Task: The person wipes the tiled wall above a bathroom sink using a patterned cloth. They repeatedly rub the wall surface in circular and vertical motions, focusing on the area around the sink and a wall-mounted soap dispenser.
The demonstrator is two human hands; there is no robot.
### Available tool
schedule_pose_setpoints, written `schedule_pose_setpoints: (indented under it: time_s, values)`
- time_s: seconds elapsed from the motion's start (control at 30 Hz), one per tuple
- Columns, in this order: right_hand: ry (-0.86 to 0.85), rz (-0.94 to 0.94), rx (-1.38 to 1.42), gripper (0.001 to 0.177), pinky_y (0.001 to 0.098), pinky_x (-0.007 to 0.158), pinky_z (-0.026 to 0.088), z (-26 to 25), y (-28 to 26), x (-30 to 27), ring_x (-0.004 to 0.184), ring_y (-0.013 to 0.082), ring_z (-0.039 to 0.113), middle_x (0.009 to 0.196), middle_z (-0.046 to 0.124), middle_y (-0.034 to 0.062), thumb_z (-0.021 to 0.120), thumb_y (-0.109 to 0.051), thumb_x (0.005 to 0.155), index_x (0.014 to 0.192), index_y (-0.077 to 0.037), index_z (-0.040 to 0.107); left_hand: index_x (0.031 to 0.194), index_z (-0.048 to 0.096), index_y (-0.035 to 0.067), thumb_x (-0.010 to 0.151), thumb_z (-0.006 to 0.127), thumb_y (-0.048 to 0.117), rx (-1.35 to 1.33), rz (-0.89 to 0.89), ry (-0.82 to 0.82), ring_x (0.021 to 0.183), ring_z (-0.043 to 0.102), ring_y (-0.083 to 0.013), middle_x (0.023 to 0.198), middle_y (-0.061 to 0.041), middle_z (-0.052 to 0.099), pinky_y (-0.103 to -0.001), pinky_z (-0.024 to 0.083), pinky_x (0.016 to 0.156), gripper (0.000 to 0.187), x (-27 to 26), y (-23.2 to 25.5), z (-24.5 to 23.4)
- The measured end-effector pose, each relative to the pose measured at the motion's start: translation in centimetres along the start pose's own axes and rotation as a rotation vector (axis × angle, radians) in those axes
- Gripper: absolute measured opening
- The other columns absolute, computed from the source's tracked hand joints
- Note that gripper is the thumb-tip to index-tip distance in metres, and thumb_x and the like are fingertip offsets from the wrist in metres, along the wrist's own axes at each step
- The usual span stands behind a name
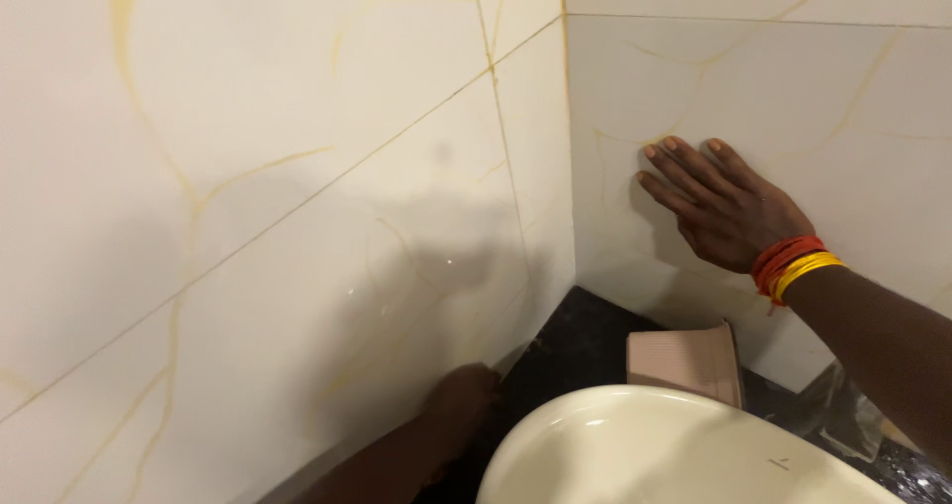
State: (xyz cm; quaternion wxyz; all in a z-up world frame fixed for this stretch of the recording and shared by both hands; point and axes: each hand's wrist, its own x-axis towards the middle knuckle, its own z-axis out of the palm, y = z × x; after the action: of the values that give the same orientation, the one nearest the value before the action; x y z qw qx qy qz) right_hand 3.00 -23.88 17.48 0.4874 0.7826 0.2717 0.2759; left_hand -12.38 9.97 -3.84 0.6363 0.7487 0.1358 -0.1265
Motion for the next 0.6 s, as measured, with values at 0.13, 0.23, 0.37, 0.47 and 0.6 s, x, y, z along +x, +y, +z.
schedule_pose_setpoints:
  time_s: [0.13, 0.23, 0.37, 0.47, 0.6]
  values:
    - [0.096, 0.048, -0.006, 0.069, 0.0479, 0.124, 0.009, 0.4, -0.3, 0.0, 0.156, 0.0230, 0.009, 0.174, 0.010, 0.0056, 0.023, -0.048, 0.101, 0.164, -0.023, 0.014, 0.113, 0.063, 0.013, 0.097, 0.059, 0.031, -0.355, -0.104, 0.086, 0.095, 0.063, -0.0228, 0.102, -0.006, 0.068, -0.035, 0.050, 0.084, 0.024, 1.7, -4.7, 0.0]
    - [0.074, 0.046, 0.002, 0.070, 0.0478, 0.124, 0.008, 0.9, -0.4, 0.1, 0.156, 0.0232, 0.007, 0.176, 0.008, 0.0049, 0.023, -0.048, 0.100, 0.165, -0.024, 0.012, 0.112, 0.067, 0.019, 0.096, 0.062, 0.030, -0.550, -0.180, 0.127, 0.096, 0.064, -0.0195, 0.104, -0.002, 0.070, -0.032, 0.051, 0.086, 0.020, 3.4, -4.0, 1.1]
    - [0.099, 0.058, 0.027, 0.070, 0.0469, 0.124, 0.008, 1.2, -0.6, 0.4, 0.156, 0.0225, 0.007, 0.176, 0.008, 0.0037, 0.026, -0.047, 0.099, 0.165, -0.024, 0.014, 0.116, 0.064, 0.012, 0.101, 0.065, 0.033, -0.678, -0.068, -0.041, 0.104, 0.056, -0.0225, 0.108, -0.004, 0.061, -0.038, 0.043, 0.096, 0.026, 3.1, 1.2, 2.8]
    - [0.112, 0.069, 0.079, 0.070, 0.0471, 0.124, 0.008, 1.3, -0.7, 0.3, 0.156, 0.0224, 0.007, 0.174, 0.009, 0.0036, 0.029, -0.046, 0.100, 0.164, -0.023, 0.015, 0.122, 0.064, 0.008, 0.101, 0.063, 0.035, -1.617, -0.323, -0.027, 0.118, 0.052, -0.0264, 0.117, -0.008, 0.061, -0.040, 0.035, 0.108, 0.035, 1.3, 6.7, 3.9]
    - [0.067, 0.046, 0.198, 0.070, 0.0479, 0.125, 0.006, 1.2, -0.6, 0.5, 0.156, 0.0221, 0.006, 0.177, 0.007, 0.0032, 0.031, -0.045, 0.099, 0.163, -0.024, 0.013, 0.129, 0.068, 0.001, 0.096, 0.058, 0.039, -3.470, -1.072, 0.140, 0.132, 0.047, -0.0327, 0.127, -0.016, 0.063, -0.041, 0.022, 0.119, 0.051, -0.2, 13.1, 5.1]
